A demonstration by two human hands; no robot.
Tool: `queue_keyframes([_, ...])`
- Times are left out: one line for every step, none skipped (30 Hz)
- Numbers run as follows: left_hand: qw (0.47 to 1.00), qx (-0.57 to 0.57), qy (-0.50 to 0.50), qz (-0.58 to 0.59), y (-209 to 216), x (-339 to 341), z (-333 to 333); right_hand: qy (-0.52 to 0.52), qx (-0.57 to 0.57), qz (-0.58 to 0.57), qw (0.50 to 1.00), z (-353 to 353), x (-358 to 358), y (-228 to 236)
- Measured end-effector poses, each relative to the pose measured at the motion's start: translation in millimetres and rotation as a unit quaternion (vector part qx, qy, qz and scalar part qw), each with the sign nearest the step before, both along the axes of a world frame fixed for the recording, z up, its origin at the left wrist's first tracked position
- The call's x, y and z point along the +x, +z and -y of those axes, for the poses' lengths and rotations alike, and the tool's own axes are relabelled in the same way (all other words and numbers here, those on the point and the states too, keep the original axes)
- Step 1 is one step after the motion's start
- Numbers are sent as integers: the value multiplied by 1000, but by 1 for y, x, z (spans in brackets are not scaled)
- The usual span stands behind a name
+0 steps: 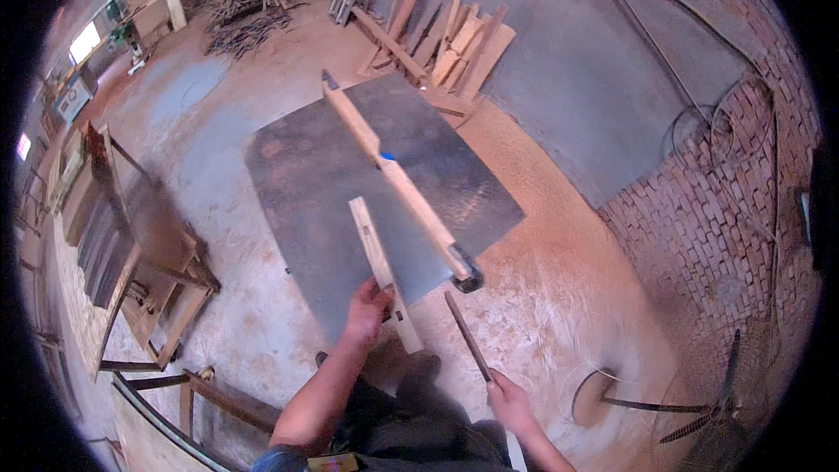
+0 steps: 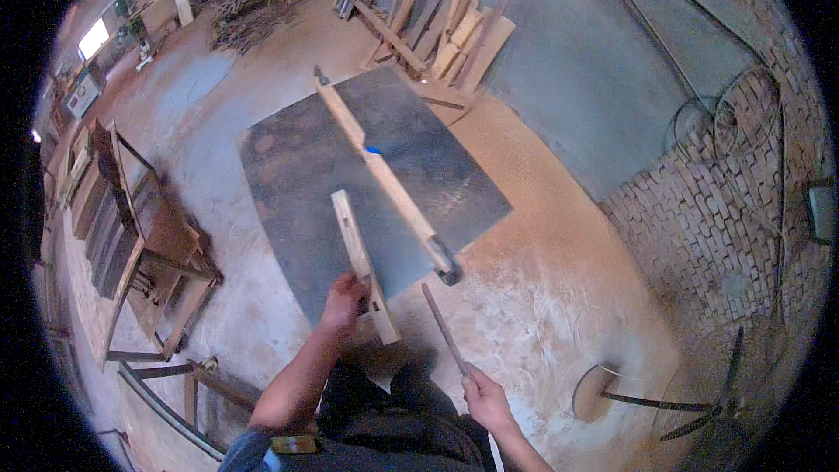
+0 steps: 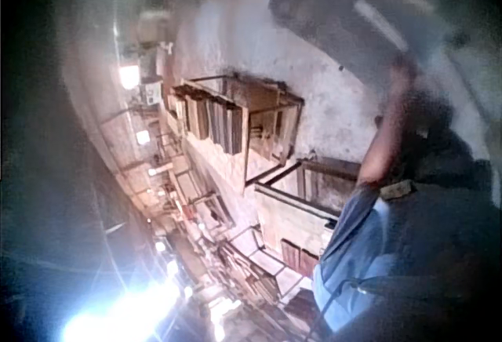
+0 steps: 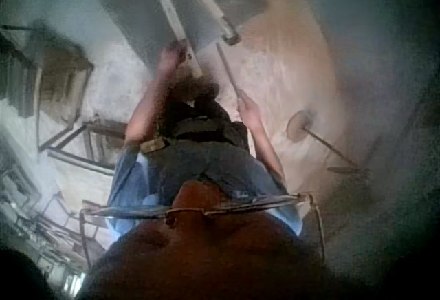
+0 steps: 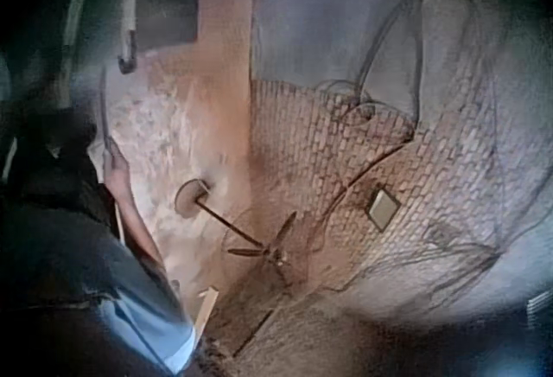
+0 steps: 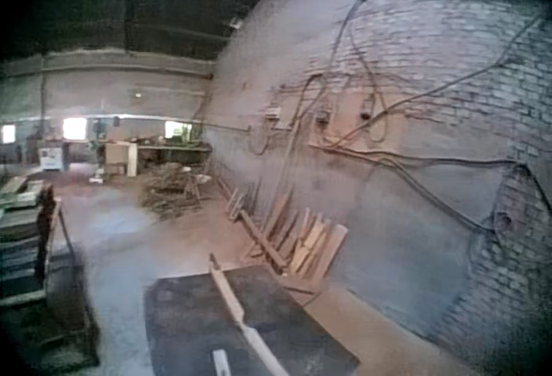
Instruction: The person repeatedly picks up wooden planks from a stack, uses a metal file to smooth the edges on a workbench, and returns the planks to the stack. The cycle of picking, filing, and stacking continues throughout the clip.
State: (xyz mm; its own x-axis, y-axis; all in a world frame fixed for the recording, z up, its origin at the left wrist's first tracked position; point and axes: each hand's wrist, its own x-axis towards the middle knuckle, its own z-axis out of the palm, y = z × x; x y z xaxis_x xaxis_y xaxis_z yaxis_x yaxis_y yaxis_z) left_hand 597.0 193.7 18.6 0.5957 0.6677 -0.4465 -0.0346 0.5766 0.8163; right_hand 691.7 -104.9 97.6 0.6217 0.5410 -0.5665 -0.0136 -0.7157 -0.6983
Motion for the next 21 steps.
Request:
queue_keyframes([1000, 5, 3, -18, -11, 19, 8, -9, 2, 6, 1000, 17, 10, -1])
queue_keyframes([999, 19, 8, -24, -15, 41, 16, -17, 3, 9, 1000, 36, 19, -4])
queue_keyframes([999, 31, 16, -30, -16, 60, 22, -22, 2, 13, 1000, 47, 26, -2])
queue_keyframes([998, 43, 26, -36, -21, 75, 24, -20, 1, 10, 1000, 55, 32, 2])
queue_keyframes([995, 87, 12, -43, -38, 85, 17, -13, 1, 7, 1000, 58, 41, 16])
queue_keyframes([994, 90, 5, -65, -29, 96, 15, -17, -2, 7, 1000, 63, 46, 22])
queue_keyframes([992, 93, -2, -88, -19, 107, 11, -23, 4, 3, 1000, 70, 50, 20])
queue_keyframes([989, 95, -7, -111, -10, 115, 5, -26, 10, -2, 1000, 76, 52, 18])
queue_keyframes([981, 123, -33, -149, -12, 118, -2, -33, 12, -8, 999, 83, 50, 17])
queue_keyframes([969, 150, -60, -187, -14, 118, -12, -17, 13, -12, 1000, 85, 52, 15])
queue_keyframes([914, 245, -115, -303, -10, 122, -21, -5, 9, -16, 1000, 84, 55, 9])
queue_keyframes([834, 335, -165, -407, -6, 123, -28, 10, 7, -19, 1000, 83, 59, 9])
queue_keyframes([803, 397, -163, -415, -18, 119, -33, 30, -5, -19, 999, 79, 61, 11])
queue_keyframes([769, 457, -154, -421, -35, 113, -42, 56, -14, -17, 998, 71, 65, 16])
queue_keyframes([731, 518, -145, -421, -34, 117, -44, 77, -23, -13, 997, 63, 68, 18])
queue_keyframes([794, 432, -143, -404, -35, 120, -43, 88, -24, -8, 996, 58, 71, 18])
queue_keyframes([847, 342, -142, -383, -18, 129, -35, 96, -26, -4, 995, 53, 74, 17])
queue_keyframes([890, 247, -134, -360, -7, 133, -31, 109, -25, 0, 994, 48, 76, 17])
queue_keyframes([870, 298, -118, -375, -11, 135, -28, 115, -31, -2, 993, 44, 78, 17])
queue_keyframes([848, 348, -99, -388, -17, 134, -27, 123, -36, -4, 992, 37, 80, 17])
queue_keyframes([823, 396, -80, -400, -22, 133, -26, 130, -41, -6, 991, 31, 81, 17])
